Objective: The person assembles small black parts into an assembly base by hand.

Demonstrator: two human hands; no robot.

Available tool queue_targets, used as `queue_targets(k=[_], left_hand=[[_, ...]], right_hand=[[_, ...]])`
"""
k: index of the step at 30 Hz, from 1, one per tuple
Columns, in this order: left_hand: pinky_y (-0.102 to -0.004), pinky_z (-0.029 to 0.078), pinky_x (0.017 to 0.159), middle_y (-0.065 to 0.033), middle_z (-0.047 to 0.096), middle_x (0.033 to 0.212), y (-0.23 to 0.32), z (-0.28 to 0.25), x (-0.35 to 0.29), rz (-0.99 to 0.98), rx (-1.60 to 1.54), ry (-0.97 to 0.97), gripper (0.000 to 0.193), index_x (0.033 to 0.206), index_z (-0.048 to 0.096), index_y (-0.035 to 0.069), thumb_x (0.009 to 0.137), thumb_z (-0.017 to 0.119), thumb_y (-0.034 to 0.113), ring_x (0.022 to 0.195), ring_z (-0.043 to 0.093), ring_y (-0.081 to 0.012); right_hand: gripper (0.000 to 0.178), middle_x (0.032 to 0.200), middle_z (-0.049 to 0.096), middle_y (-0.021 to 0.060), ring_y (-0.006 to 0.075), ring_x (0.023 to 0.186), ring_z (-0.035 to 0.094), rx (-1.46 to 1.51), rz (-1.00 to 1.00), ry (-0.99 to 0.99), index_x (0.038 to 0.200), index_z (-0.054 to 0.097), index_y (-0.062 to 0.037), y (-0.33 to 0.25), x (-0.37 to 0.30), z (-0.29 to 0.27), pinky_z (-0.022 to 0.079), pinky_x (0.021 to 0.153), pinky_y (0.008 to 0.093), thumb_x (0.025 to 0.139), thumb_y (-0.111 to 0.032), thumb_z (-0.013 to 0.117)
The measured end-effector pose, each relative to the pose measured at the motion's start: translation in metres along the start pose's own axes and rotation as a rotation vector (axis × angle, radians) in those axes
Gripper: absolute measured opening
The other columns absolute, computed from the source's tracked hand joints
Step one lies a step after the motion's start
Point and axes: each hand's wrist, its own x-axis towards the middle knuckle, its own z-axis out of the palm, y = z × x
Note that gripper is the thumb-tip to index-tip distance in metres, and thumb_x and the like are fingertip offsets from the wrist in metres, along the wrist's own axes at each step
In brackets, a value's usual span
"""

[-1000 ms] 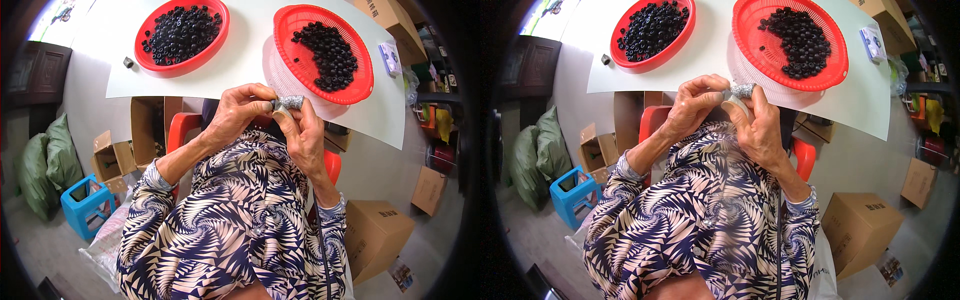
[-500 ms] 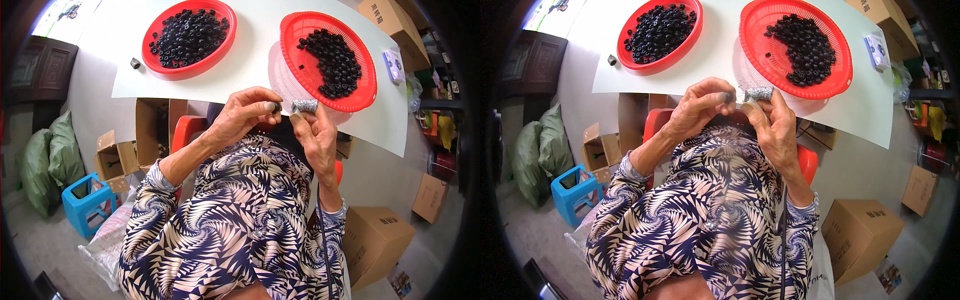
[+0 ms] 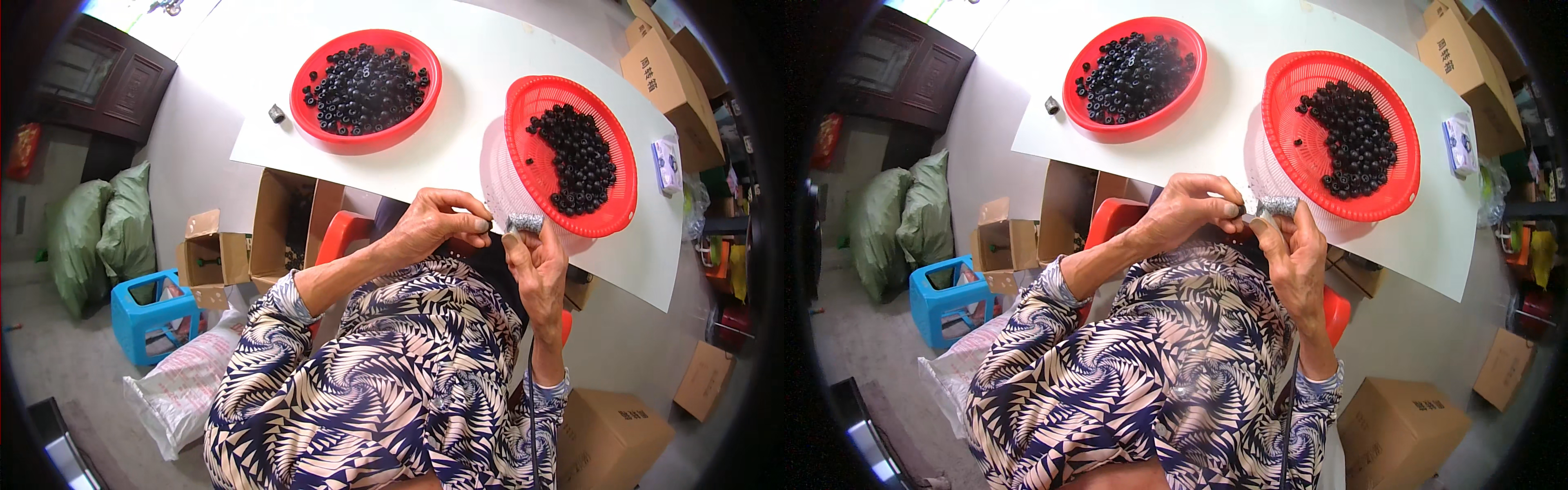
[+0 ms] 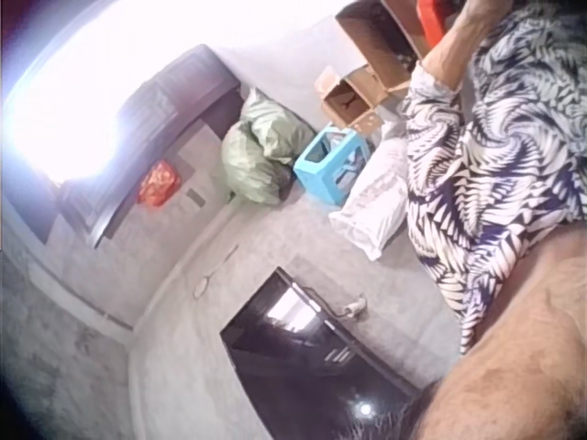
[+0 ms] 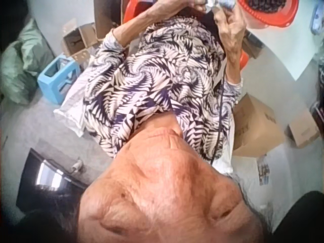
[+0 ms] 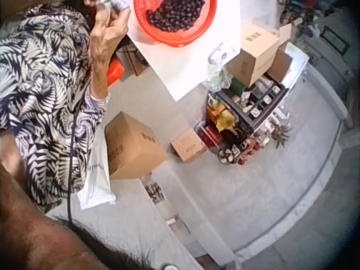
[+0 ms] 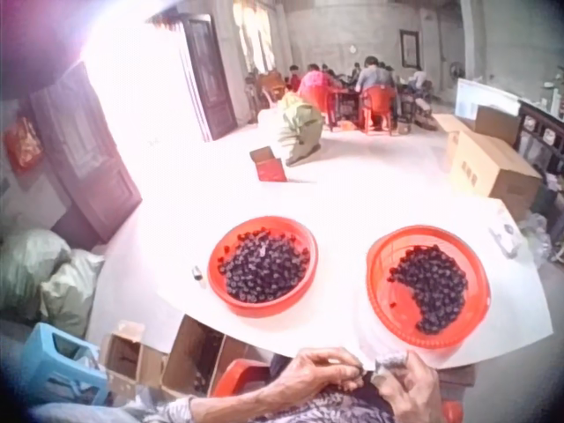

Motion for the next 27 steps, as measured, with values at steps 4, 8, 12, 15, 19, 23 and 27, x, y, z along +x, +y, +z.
queue_targets(k=[4,8,12,15,19,23,27], left_hand=[[-0.0248,0.054,0.075,-0.0122,0.066,0.086,0.0,0.0,0.001,-0.033,0.019,0.048,0.016,0.099,0.064,-0.006,0.086,0.062,0.002,0.076,0.064,-0.0142],[-0.025,0.053,0.076,-0.011,0.066,0.087,0.007,-0.007,0.009,0.027,0.115,0.087,0.019,0.102,0.064,-0.005,0.088,0.059,0.006,0.078,0.064,-0.0142],[-0.0267,0.052,0.073,-0.0091,0.065,0.087,0.043,-0.033,0.015,0.402,0.529,0.328,0.018,0.101,0.066,-0.001,0.086,0.059,0.004,0.079,0.065,-0.0151],[-0.0218,0.049,0.064,-0.005,0.066,0.081,0.071,-0.079,0.032,0.56,0.687,0.554,0.013,0.09,0.07,0.001,0.077,0.065,-0.001,0.074,0.063,-0.0103],[-0.0212,0.047,0.058,-0.0032,0.067,0.074,0.102,-0.134,0.054,0.607,0.92,0.737,0.012,0.088,0.071,0.002,0.076,0.07,0.003,0.063,0.059,-0.008],[-0.027,0.05,0.064,-0.0065,0.069,0.076,0.116,-0.138,0.068,0.527,1.293,0.853,0.014,0.089,0.071,0.004,0.076,0.071,0.009,0.067,0.063,-0.0147],[-0.0296,0.051,0.071,-0.0086,0.069,0.084,0.122,-0.056,0.075,0.778,1.23,0.559,0.014,0.091,0.071,0.003,0.079,0.069,0.011,0.075,0.065,-0.0161]], right_hand=[[0.016,0.086,0.065,0.0078,0.006,0.075,0.054,-0.006,-0.004,-0.008,0.099,0.05,0.0022,0.001,0.001,0.001,0.043,0.065,0.0203,0.091,-0.009,0.058],[0.02,0.084,0.064,0.007,0.0062,0.071,0.052,0.019,-0.044,0.017,0.096,0.049,0.0027,0.004,0.002,0.001,0.042,0.061,0.0213,0.09,-0.013,0.06],[0.026,0.077,0.064,0.0093,0.0071,0.067,0.052,-0.107,-0.036,0.028,0.089,0.047,0.0029,0.014,0.003,-0.005,0.042,0.057,0.0237,0.087,-0.017,0.064],[0.027,0.071,0.063,0.0162,0.0172,0.062,0.06,-0.151,-0.126,0.037,0.085,0.046,0.0042,0.01,0.003,-0.004,0.046,0.056,0.0315,0.083,-0.015,0.065],[0.027,0.07,0.062,0.0192,0.0262,0.063,0.063,-0.151,-0.137,0.025,0.086,0.046,0.0044,0.007,0.003,-0.003,0.048,0.058,0.0348,0.083,-0.014,0.064],[0.026,0.068,0.06,0.0196,0.0248,0.061,0.06,-0.157,-0.182,0.005,0.086,0.044,0.0035,0.014,0.004,-0.005,0.047,0.058,0.0362,0.084,-0.014,0.063],[0.026,0.065,0.057,0.0195,0.0301,0.055,0.054,-0.175,-0.168,-0.058,0.087,0.044,0.0039,0.015,0.003,-0.007,0.045,0.057,0.0372,0.083,-0.014,0.063]])
